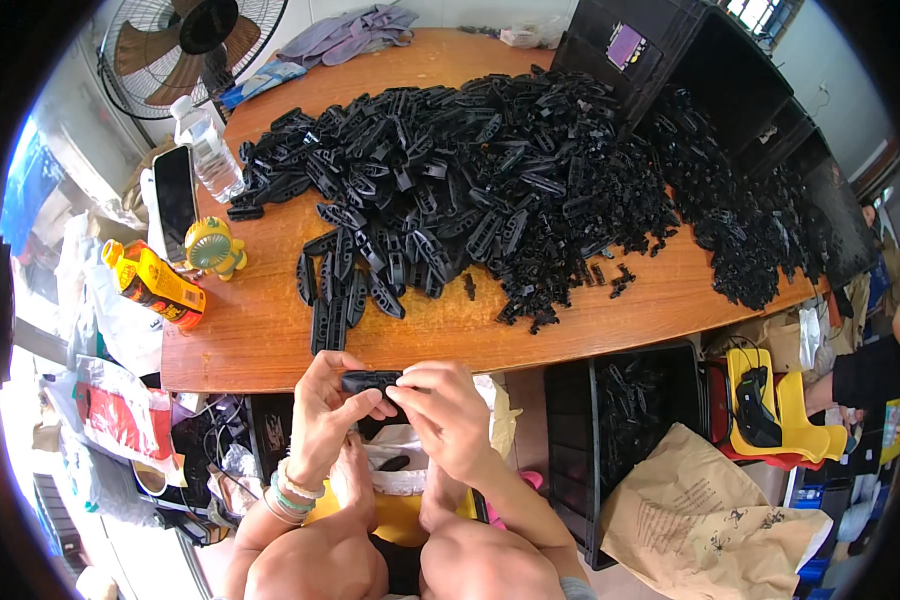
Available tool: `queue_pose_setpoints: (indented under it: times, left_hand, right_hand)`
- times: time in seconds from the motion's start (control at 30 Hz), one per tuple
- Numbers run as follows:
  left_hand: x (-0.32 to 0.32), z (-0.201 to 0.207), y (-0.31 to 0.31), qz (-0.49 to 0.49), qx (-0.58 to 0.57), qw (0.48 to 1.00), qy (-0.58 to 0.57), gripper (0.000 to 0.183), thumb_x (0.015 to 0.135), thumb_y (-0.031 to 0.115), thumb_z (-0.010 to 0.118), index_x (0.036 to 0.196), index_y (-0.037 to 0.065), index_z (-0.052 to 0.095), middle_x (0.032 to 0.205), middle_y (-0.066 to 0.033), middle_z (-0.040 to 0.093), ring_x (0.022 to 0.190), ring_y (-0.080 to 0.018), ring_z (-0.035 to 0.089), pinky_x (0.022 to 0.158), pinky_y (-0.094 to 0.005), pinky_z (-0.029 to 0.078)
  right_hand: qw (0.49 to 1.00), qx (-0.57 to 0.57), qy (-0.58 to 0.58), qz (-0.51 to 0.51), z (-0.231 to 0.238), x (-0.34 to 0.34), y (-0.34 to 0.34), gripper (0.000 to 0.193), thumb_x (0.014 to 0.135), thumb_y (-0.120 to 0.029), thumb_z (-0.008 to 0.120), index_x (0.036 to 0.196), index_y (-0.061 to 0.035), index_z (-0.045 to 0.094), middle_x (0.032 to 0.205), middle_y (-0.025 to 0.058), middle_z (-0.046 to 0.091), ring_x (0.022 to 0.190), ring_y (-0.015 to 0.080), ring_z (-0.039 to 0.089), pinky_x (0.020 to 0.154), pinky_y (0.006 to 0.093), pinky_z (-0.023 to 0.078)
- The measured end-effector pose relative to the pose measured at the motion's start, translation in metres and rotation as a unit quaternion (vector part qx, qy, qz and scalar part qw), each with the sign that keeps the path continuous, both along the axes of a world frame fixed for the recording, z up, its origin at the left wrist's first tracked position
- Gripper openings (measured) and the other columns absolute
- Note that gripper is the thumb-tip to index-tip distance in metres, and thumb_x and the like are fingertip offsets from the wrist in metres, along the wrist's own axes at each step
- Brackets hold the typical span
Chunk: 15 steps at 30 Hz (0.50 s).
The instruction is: The person repeatedly picks up small plastic pieces and larger plastic components from the table, fits the small pieces into the larger components by hand, and drops the assembled parts into a bag.
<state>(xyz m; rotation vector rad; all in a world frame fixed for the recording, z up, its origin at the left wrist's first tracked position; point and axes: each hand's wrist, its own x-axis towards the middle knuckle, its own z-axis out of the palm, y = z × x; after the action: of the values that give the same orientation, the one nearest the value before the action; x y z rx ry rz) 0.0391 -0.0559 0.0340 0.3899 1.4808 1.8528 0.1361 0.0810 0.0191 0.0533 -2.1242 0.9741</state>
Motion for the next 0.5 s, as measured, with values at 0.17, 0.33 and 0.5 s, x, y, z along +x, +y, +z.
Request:
queue_pose_setpoints:
  times: [0.17,0.33,0.5]
  left_hand:
    - [0.000,0.000,-0.003,-0.013,0.008,1.000,0.023,0.032,0.082,-0.003,0.063,0.105,-0.001,0.041,0.089,-0.0155,0.065,0.078,-0.0183,0.067,0.072,-0.0267,0.055]
    - [-0.005,-0.001,-0.005,-0.047,-0.012,0.999,0.017,0.031,0.082,0.001,0.066,0.104,-0.001,0.045,0.090,-0.0125,0.065,0.078,-0.0158,0.066,0.071,-0.0259,0.054]
    - [-0.029,-0.010,-0.015,0.108,-0.170,0.893,0.403,0.023,0.072,0.002,0.072,0.090,0.001,0.058,0.081,-0.0066,0.056,0.069,-0.0159,0.057,0.064,-0.0282,0.048]
  right_hand:
    - [0.940,-0.272,-0.205,0.005,0.006,0.006,-0.002,0.027,0.082,-0.011,0.069,0.105,0.0016,0.064,0.089,0.0101,0.064,0.080,0.0167,0.061,0.071,0.0285,0.047]
    - [0.956,-0.229,-0.183,-0.002,-0.005,0.008,-0.002,0.027,0.085,-0.014,0.067,0.107,0.0008,0.064,0.077,0.0095,0.065,0.059,0.0122,0.060,0.056,0.0252,0.047]
    - [0.873,-0.343,-0.317,0.140,-0.019,0.012,0.027,0.022,0.087,-0.012,0.064,0.106,-0.0004,0.065,0.078,0.0088,0.066,0.060,0.0103,0.060,0.057,0.0239,0.047]
